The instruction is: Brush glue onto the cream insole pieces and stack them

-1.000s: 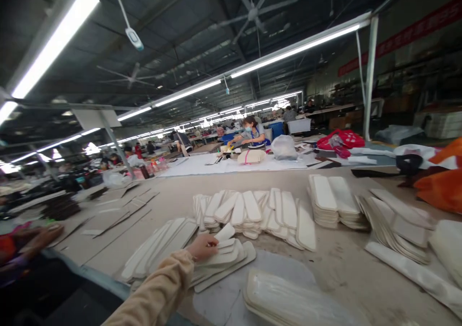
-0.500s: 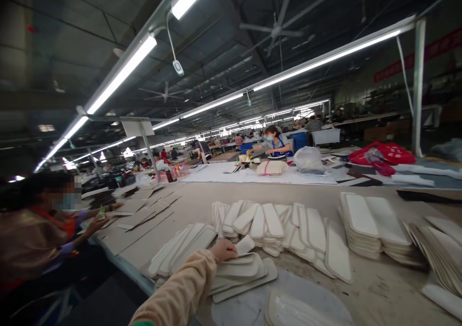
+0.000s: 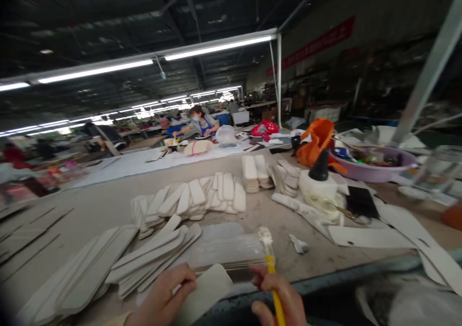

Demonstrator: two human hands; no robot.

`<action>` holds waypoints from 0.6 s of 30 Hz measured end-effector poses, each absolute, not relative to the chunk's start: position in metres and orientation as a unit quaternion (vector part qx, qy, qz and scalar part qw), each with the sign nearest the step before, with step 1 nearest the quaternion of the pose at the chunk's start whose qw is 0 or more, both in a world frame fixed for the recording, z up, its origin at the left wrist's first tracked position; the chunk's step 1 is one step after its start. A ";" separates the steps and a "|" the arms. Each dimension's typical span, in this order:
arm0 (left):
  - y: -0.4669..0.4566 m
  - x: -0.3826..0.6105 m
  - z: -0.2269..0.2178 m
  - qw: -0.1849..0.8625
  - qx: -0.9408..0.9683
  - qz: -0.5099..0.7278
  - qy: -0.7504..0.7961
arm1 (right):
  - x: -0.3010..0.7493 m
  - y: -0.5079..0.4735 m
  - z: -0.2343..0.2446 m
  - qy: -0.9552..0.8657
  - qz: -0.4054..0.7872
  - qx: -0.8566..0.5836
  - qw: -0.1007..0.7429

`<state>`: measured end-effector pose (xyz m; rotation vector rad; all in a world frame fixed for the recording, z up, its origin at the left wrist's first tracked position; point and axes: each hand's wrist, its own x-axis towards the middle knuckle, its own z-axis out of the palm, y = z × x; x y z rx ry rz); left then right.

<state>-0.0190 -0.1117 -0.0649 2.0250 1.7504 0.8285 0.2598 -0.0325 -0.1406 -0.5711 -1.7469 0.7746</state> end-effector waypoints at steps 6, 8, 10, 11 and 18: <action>-0.103 0.035 -0.114 0.271 0.692 0.315 0.590 | 0.240 -0.041 -0.140 -0.760 0.225 -0.280 0.541; -0.101 0.036 -0.119 0.357 0.660 0.299 0.590 | 0.240 -0.040 -0.140 -0.744 0.219 -0.298 0.557; -0.105 0.028 -0.124 0.453 0.619 0.282 0.576 | 0.245 -0.036 -0.141 -0.717 0.210 -0.329 0.578; -0.108 0.022 -0.127 0.491 0.598 0.277 0.570 | 0.248 -0.034 -0.142 -0.700 0.203 -0.354 0.587; -0.105 -0.028 -0.116 0.484 0.455 0.378 0.645 | 0.253 -0.008 -0.144 -0.643 0.183 -0.475 0.572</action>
